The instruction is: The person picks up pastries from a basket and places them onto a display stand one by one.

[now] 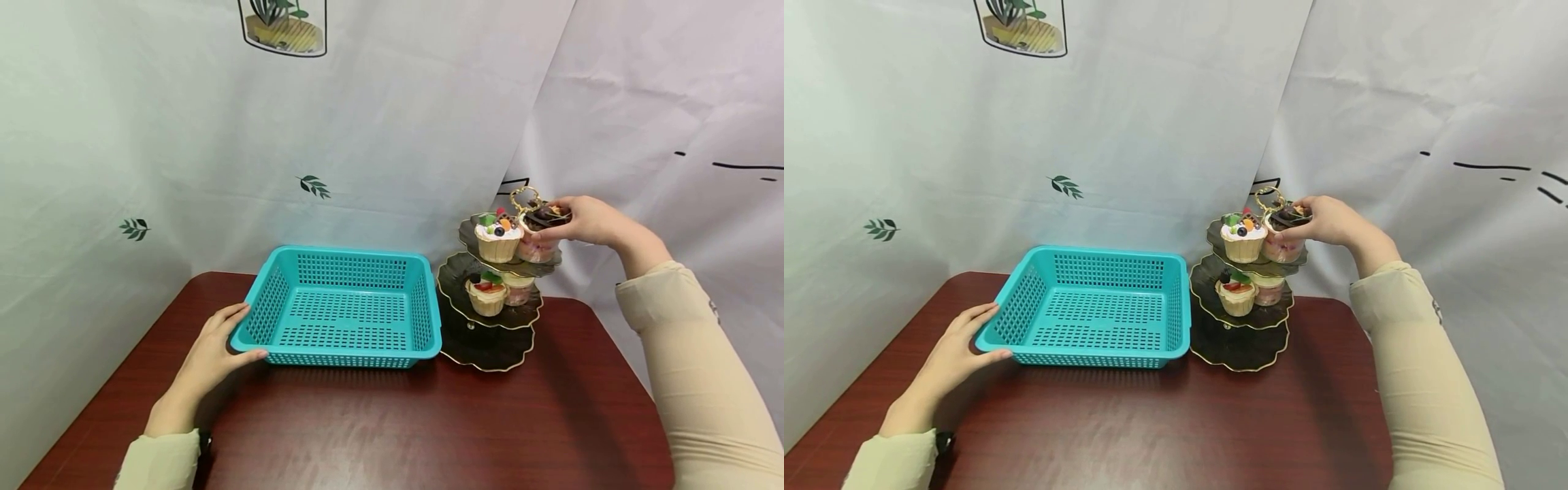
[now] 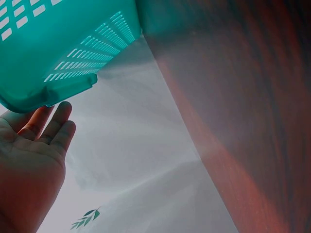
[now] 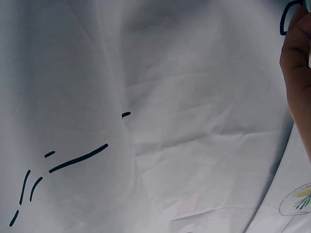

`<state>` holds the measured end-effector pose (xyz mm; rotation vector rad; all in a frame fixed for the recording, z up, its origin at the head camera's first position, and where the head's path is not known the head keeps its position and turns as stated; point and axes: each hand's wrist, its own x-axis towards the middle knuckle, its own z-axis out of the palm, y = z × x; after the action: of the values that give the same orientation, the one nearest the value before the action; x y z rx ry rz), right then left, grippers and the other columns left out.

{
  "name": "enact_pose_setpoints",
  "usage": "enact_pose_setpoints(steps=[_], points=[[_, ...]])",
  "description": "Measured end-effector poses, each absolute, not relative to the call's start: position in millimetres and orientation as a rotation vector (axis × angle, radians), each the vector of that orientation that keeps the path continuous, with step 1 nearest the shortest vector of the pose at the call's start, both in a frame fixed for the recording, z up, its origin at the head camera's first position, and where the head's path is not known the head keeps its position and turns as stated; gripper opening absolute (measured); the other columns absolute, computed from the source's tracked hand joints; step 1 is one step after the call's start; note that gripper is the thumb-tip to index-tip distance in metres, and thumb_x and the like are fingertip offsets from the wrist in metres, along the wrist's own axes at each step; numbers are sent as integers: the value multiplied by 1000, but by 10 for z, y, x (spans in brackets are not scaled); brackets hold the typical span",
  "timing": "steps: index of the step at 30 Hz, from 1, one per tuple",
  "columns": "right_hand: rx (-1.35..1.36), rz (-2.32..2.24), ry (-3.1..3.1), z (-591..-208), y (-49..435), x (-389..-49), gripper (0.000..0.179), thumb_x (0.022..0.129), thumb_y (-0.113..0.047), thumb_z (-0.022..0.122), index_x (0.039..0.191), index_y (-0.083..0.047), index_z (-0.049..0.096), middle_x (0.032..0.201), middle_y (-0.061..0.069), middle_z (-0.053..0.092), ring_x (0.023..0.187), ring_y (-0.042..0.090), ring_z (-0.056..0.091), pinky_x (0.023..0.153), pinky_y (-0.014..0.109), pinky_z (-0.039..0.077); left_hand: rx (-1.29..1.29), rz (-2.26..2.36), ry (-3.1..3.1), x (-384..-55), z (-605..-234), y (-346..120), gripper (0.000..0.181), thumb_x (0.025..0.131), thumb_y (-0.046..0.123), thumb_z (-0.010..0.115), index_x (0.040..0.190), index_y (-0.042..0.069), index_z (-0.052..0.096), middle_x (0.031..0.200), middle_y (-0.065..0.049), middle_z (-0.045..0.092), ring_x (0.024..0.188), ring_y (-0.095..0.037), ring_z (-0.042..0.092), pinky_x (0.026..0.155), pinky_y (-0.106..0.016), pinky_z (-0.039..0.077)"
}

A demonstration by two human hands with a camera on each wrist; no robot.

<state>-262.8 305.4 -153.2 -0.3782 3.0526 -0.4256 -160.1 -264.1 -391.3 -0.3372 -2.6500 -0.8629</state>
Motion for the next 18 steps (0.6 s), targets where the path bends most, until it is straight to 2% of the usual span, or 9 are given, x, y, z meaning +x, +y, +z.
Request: enact_pose_setpoints(steps=[4,11,18], points=[[-376,-424,3054,-1521,3053,-2620,61,80,-40,75,124,-2,58,108,18,65,93,27,56,75,33,43,-340,-862,-2648,-1604,-3915,-2643,88,69,30,86,138,-6,45,141,-25,39,124,-42,34,87,-65,42],[-365,-456,3025,-1507,3066,-2616,64,81,-38,74,129,0,54,93,13,64,75,16,57,66,29,43,-341,-857,-2649,-1606,-3919,-2648,88,69,30,86,138,-6,45,140,-25,39,124,-42,34,86,-65,43],[-376,-485,3023,-1508,3078,-2602,60,82,-35,74,128,-1,55,95,13,64,75,15,56,64,28,44,-339,-858,-2656,-1590,-3910,-2645,88,70,30,85,138,-6,45,141,-25,39,124,-43,34,86,-65,42]])
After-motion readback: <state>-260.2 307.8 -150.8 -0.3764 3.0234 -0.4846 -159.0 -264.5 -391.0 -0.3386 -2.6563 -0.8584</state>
